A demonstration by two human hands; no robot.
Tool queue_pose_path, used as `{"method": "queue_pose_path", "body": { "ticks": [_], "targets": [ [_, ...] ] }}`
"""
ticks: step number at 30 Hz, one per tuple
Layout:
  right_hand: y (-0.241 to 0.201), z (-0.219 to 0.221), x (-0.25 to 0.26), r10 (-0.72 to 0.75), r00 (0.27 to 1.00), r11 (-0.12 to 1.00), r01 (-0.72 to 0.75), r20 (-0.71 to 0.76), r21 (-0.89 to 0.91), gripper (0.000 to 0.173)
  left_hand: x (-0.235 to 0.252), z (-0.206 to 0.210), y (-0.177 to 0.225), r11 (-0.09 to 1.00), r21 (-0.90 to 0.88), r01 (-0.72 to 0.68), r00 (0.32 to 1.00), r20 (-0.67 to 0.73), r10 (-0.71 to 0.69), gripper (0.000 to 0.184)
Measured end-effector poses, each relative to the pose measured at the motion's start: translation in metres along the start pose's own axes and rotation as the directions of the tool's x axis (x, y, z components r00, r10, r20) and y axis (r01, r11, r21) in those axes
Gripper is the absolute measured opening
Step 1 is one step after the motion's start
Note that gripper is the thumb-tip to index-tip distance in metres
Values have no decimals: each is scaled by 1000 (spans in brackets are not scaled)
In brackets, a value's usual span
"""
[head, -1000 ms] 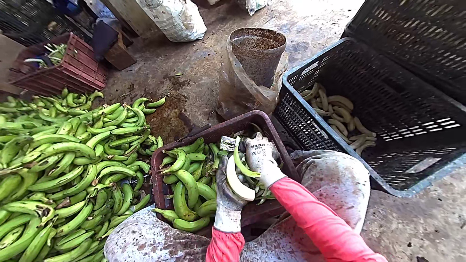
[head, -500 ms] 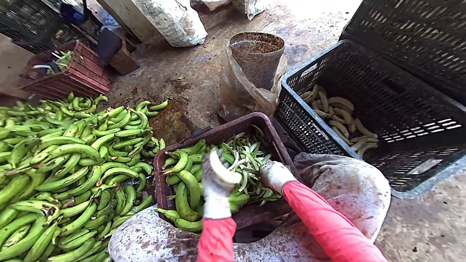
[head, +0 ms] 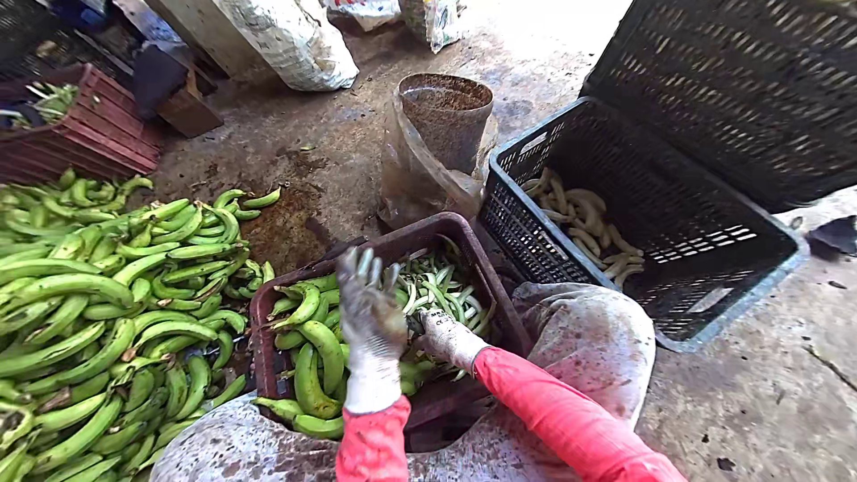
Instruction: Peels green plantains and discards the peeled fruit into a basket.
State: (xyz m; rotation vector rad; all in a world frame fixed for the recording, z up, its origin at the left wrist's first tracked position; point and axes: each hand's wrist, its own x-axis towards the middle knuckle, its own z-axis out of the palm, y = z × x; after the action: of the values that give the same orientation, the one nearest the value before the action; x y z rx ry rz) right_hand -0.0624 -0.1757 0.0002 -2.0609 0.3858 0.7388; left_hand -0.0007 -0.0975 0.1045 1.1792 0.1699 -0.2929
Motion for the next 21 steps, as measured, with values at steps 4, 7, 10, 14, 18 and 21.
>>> {"method": "queue_pose_path", "body": {
  "ticks": [4,7,10,14,18,21],
  "targets": [
    [2,28,14,-12,998,990,21,65,-142,32,6,-83,0,996,-85,20,977,-210,-37,58],
    [-6,29,17,-27,995,977,46,96,-207,33,7,-117,0,992,-122,26,967,-248,-56,57],
    [-25,20,2,-104,988,967,127,110,-222,27,6,-133,2,992,-87,91,982,-160,-104,52],
    [-56,-13,-41,-95,992,960,114,87,-255,23,-2,-151,-9,980,48,195,981,-6,-195,48],
    [-73,-47,-66,-45,998,980,54,48,-190,20,-7,-158,-28,958,120,261,965,-32,-259,47],
    [-88,-58,-83,-73,997,991,71,-11,-118,21,-2,-155,-31,975,33,221,962,-174,-212,43]
  ]
}}
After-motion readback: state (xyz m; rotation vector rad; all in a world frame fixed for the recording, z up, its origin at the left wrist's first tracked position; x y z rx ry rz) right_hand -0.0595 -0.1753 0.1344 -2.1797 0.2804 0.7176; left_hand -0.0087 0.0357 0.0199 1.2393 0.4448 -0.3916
